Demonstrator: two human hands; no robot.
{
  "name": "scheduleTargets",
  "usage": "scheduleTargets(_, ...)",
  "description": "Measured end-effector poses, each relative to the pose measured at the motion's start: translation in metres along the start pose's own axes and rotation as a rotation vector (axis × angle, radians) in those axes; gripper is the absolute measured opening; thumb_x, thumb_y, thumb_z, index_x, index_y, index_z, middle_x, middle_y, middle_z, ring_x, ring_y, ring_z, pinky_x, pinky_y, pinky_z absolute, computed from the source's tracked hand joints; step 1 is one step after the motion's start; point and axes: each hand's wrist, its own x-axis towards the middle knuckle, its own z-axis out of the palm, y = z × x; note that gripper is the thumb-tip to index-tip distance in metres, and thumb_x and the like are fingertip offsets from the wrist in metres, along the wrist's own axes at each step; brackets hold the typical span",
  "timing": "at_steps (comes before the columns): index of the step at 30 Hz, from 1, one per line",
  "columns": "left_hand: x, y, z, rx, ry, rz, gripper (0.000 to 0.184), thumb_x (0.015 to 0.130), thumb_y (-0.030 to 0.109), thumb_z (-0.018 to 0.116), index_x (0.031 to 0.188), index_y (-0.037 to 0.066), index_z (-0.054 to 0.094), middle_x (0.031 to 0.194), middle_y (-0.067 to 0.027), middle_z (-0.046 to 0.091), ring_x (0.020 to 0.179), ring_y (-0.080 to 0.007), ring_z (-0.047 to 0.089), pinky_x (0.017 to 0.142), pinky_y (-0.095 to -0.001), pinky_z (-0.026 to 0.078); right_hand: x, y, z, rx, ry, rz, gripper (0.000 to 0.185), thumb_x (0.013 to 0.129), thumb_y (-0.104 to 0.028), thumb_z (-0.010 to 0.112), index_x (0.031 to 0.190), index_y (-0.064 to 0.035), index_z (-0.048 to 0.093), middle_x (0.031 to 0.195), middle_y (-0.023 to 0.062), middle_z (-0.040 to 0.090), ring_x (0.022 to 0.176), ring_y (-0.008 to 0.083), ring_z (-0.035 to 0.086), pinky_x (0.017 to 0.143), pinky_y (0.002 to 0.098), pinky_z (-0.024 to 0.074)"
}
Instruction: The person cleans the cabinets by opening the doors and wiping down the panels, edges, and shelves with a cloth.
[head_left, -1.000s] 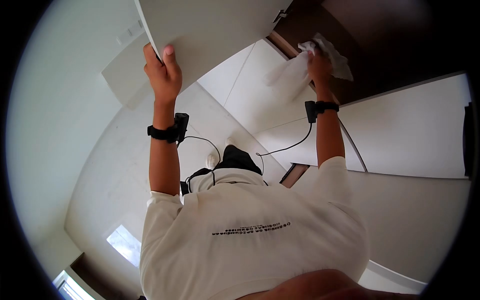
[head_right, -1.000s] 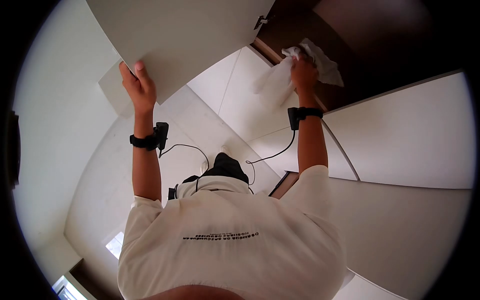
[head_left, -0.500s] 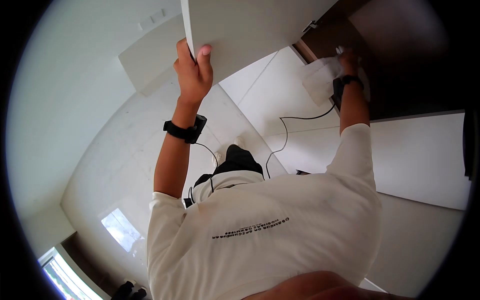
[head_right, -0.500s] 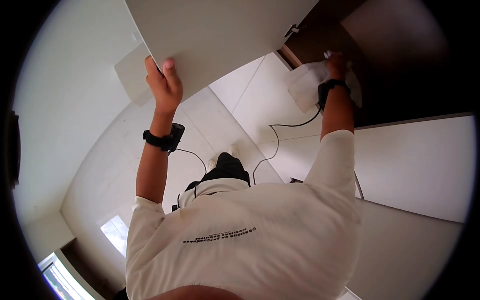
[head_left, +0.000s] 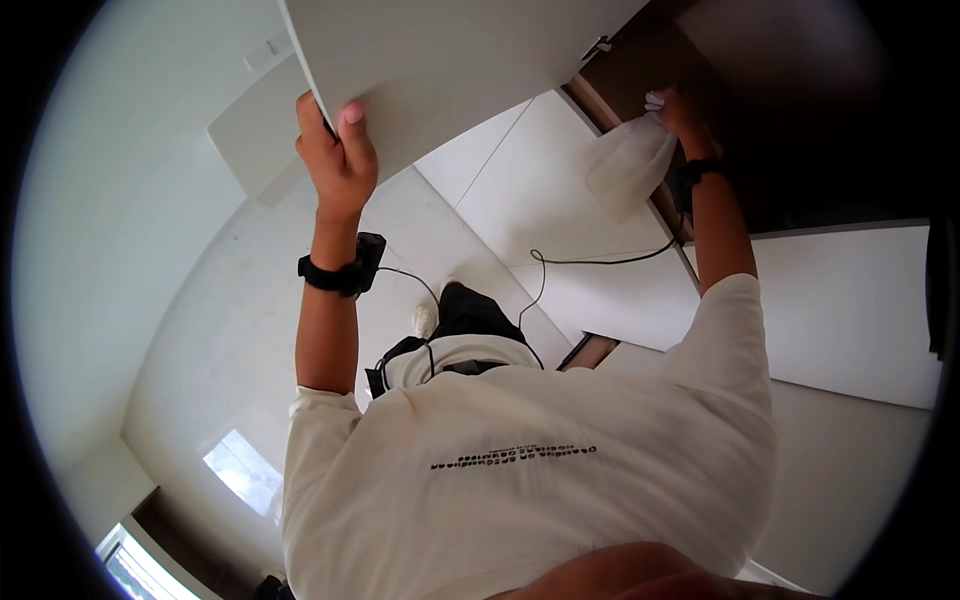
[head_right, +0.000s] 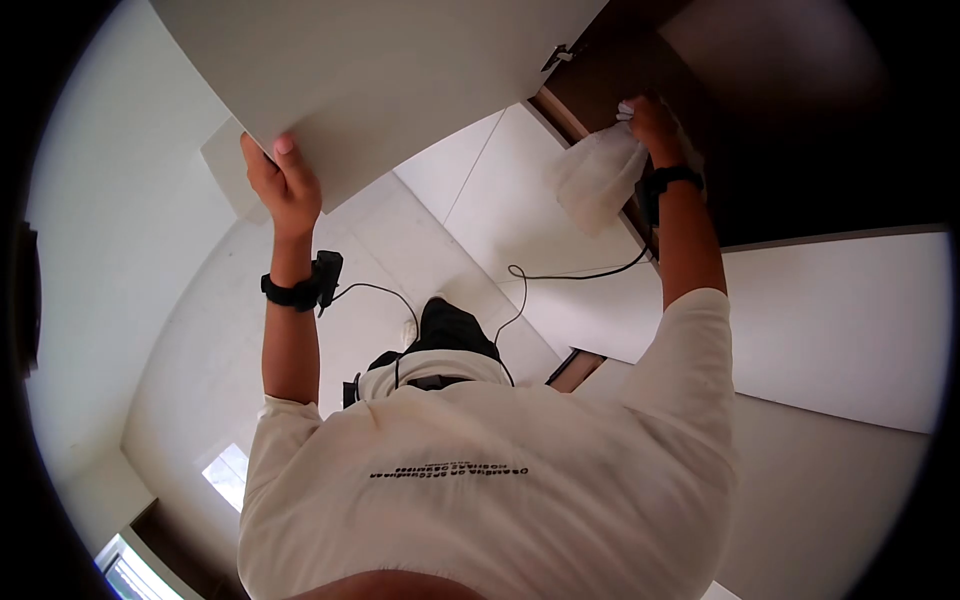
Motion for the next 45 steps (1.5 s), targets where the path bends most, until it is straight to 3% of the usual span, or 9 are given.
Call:
scheduleTargets(10, 0.004, -0.011, 0.009, 0.131, 0.089, 0.220, 0.035, 0.106, 0.035, 0.046, 0.106, 0.000, 0.053, 0.095, -0.0059, 0.056, 0.080, -0.0150, 0.051, 0.076, -0.0291, 0.043, 0.023, -0.013, -0.018, 0.113, -0.122, 0.140, 0.034, 0.088, -0.012, 0.059, 0.121, -0.0106, 0.070, 0.131, 0.0173, 0.063, 0.123, 0.0327, 0.060, 0.103, 0.0422, 0.0480)
scheduleTargets(21, -0.036, -0.039, -0.013, -0.261, -0.167, -0.205, 0.077, 0.092, 0.069, 0.055, 0.122, -0.003, 0.054, 0.116, -0.0084, 0.060, 0.101, -0.0182, 0.060, 0.082, -0.0347, 0.050, -0.065, -0.025, 0.032, -0.050, 0.309, -0.031, 0.022, 0.094, -0.024, 0.059, 0.110, -0.0138, 0.071, 0.120, 0.0148, 0.065, 0.105, 0.0309, 0.067, 0.081, 0.0464, 0.0571)
scheduleTargets(26, -0.071, -0.067, -0.012, -0.632, -0.323, -0.220, 0.069, 0.097, 0.058, 0.055, 0.129, -0.003, 0.051, 0.124, -0.0121, 0.060, 0.107, -0.0233, 0.061, 0.089, -0.0386, 0.052, -0.032, -0.049, 0.032, 0.066, 0.223, 0.306, 0.031, 0.093, -0.020, 0.056, 0.122, -0.0165, 0.067, 0.129, 0.0099, 0.064, 0.115, 0.0322, 0.062, 0.095, 0.0432, 0.0526)
scheduleTargets(31, -0.068, -0.092, -0.012, -0.323, -0.594, -0.155, 0.060, 0.102, 0.044, 0.053, 0.142, 0.001, 0.045, 0.142, -0.0140, 0.052, 0.123, -0.0259, 0.055, 0.099, -0.0382, 0.047, -0.074, -0.088, 0.043, 0.047, 0.514, 0.300, 0.036, 0.091, -0.026, 0.060, 0.125, -0.0201, 0.067, 0.122, 0.0179, 0.064, 0.108, 0.0327, 0.065, 0.090, 0.0452, 0.0550)
scheduleTargets(34, -0.106, -0.112, 0.032, -0.963, -0.774, -0.817, 0.061, 0.102, 0.042, 0.051, 0.151, 0.007, 0.038, 0.151, -0.0118, 0.045, 0.135, -0.0275, 0.046, 0.107, -0.0376, 0.041, -0.133, -0.121, 0.052, 0.141, 0.655, 0.346, 0.044, 0.090, -0.023, 0.058, 0.133, -0.0287, 0.061, 0.121, 0.0173, 0.063, 0.107, 0.0335, 0.065, 0.088, 0.0458, 0.0550)
scheduleTargets(38, -0.111, -0.151, 0.035, -1.245, -1.301, -0.689, 0.057, 0.103, 0.032, 0.046, 0.152, 0.006, 0.035, 0.153, -0.0126, 0.043, 0.137, -0.0323, 0.045, 0.109, -0.0479, 0.043, -0.262, -0.158, 0.120, 0.641, 0.216, 0.195, 0.048, 0.085, -0.020, 0.058, 0.132, -0.0262, 0.062, 0.116, 0.0151, 0.068, 0.105, 0.0353, 0.065, 0.087, 0.0459, 0.0540)
scheduleTargets(40, -0.085, -0.141, 0.072, -1.833, -1.479, -0.956, 0.060, 0.102, 0.037, 0.044, 0.154, 0.008, 0.031, 0.155, -0.0125, 0.039, 0.136, -0.0345, 0.045, 0.110, -0.0493, 0.041, -0.294, -0.181, 0.175, 0.607, 0.096, 0.268, 0.043, 0.089, -0.023, 0.061, 0.132, -0.0168, 0.062, 0.118, 0.0149, 0.068, 0.107, 0.0313, 0.066, 0.091, 0.0461, 0.0511)
scheduleTargets(42, -0.086, -0.024, 0.034, -0.831, -1.122, -0.894, 0.068, 0.100, 0.046, 0.046, 0.155, 0.010, 0.028, 0.154, -0.0149, 0.038, 0.136, -0.0365, 0.043, 0.109, -0.0503, 0.039, -0.333, -0.213, 0.171, 0.895, 0.267, 0.464, 0.050, 0.093, -0.029, 0.060, 0.139, -0.0116, 0.054, 0.130, 0.0170, 0.063, 0.121, 0.0350, 0.059, 0.103, 0.0442, 0.0454)
scheduleTargets(45, -0.079, 0.036, 0.027, -1.005, -1.142, -1.062, 0.070, 0.099, 0.052, 0.044, 0.152, 0.009, 0.030, 0.146, -0.0142, 0.042, 0.135, -0.0351, 0.043, 0.109, -0.0472, 0.038, -0.389, -0.239, 0.118, 1.163, 0.308, 0.600, 0.048, 0.098, -0.035, 0.057, 0.138, -0.0097, 0.055, 0.135, 0.0161, 0.061, 0.122, 0.0348, 0.058, 0.104, 0.0439, 0.0442)
